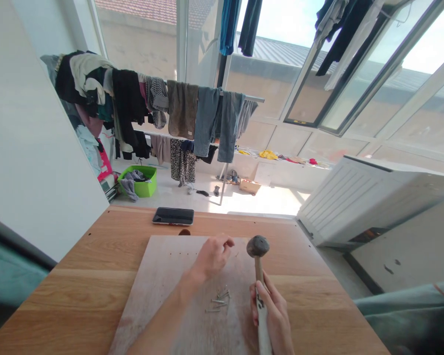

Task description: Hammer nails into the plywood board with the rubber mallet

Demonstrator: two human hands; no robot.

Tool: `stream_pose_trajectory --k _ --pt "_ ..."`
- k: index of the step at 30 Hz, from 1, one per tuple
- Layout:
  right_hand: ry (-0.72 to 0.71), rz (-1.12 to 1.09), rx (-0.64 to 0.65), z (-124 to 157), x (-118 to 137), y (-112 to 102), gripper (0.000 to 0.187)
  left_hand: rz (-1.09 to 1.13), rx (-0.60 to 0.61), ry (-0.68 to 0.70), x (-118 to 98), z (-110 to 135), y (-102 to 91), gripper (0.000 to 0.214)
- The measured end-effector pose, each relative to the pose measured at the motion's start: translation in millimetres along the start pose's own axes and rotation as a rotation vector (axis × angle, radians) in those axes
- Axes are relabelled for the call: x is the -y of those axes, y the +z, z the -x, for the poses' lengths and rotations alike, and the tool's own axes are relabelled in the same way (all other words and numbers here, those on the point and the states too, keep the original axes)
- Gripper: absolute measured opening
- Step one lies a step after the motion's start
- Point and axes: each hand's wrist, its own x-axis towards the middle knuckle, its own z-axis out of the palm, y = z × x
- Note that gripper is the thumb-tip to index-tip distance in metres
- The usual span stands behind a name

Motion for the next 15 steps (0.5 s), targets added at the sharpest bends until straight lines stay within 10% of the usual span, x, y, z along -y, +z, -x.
stream_pose_trajectory --k 6,15 --pt "-0.032 -0.003 -0.016 1 7 5 0.052 -0.312 0.483 0.103 -22 31 -30.8 0.024" --pt "-0.031 0.023 0.03 1 3 2 0.047 -0.401 0.6 0.093 -14 42 -25.8 0.018"
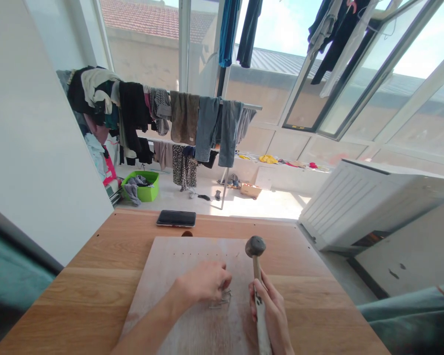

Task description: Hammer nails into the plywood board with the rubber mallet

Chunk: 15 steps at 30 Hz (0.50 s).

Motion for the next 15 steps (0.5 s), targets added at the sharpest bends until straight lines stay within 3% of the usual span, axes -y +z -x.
stream_pose_trajectory --k 7,10,12,15 --pt "0.004 -0.013 -0.005 -1 -3 -2 0.046 -0.119 -0.023 -0.006 -4 0 -2.0 0.018" --pt "-0.002 -0.047 -0.031 -3 -4 -4 0.047 -0.068 -0.068 -0.004 2 -6 -3.0 0.016" --pt "-0.01 -0.079 -0.049 -4 -5 -5 0.046 0.086 -0.156 -0.05 9 -15 -3.1 0.01" --pt "-0.018 -0.106 -0.064 -6 -9 -6 0.045 0.437 -0.434 -0.181 19 -31 1.4 0.01"
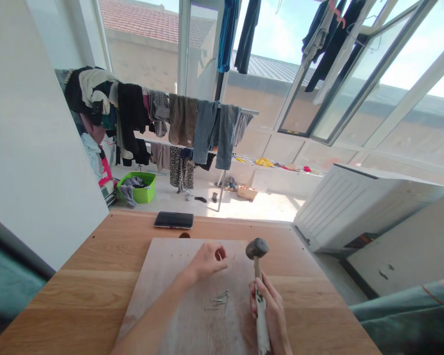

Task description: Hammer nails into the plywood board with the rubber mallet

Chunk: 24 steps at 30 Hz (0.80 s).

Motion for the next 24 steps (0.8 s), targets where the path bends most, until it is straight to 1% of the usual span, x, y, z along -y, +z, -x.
stream_pose_trajectory --k 2,3,4,5,8,10,13,17,20,24 --pt "-0.007 0.003 0.001 -1 -2 0 0.046 0.176 -0.197 -0.056 7 -8 8.1 0.019" --pt "-0.01 0.01 0.006 -1 -3 0 0.047 0.223 -0.255 -0.059 10 -11 12.3 0.024" --pt "-0.011 0.023 0.011 -1 -3 0 0.047 0.243 -0.275 -0.049 12 -12 16.3 0.026" --pt "-0.009 0.04 0.017 0 -3 1 0.048 0.242 -0.264 -0.031 15 -13 19.8 0.026" --pt "0.005 0.092 0.038 2 -1 4 0.049 0.169 -0.17 0.037 20 -11 26.5 0.02" --pt "0.009 0.103 0.038 4 2 6 0.051 0.115 -0.148 0.058 21 -9 28.0 0.018" --pt "0.01 0.077 0.038 5 5 6 0.056 0.069 -0.162 0.061 20 -7 28.1 0.019" --pt "-0.015 0.006 0.101 4 4 3 0.047 0.015 -0.186 0.063 20 -6 28.8 0.017" --pt "-0.022 -0.036 0.158 5 -1 0 0.049 -0.011 -0.202 0.069 23 -7 31.0 0.016" --pt "0.011 -0.06 0.195 5 -12 -2 0.053 0.003 -0.191 0.067 26 -8 33.8 0.016"
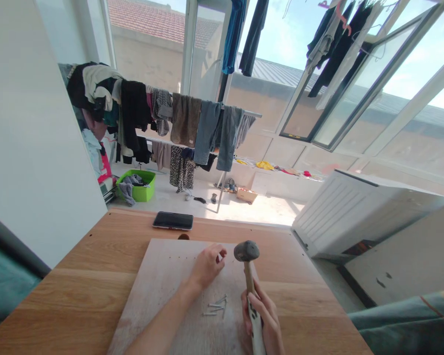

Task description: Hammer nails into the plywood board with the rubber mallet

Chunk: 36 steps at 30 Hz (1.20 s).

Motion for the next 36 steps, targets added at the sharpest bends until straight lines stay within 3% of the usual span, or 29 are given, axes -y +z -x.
stream_pose_trajectory --k 7,12,18,24,36 --pt "0.066 0.047 0.069 -2 -18 -7 0.062 0.005 -0.014 -0.002 0 1 0.1 0.011" --pt "0.09 0.186 0.028 2 -10 0 0.075 0.005 0.001 -0.002 3 1 1.1 0.017" --pt "0.11 0.2 -0.016 5 -2 9 0.083 0.035 0.008 -0.021 1 1 0.8 0.022" --pt "0.089 0.285 0.086 5 3 14 0.073 0.036 0.01 -0.001 -1 2 -0.9 0.034" --pt "0.042 0.282 0.009 1 -7 4 0.066 0.037 0.018 -0.007 7 0 4.0 0.032"
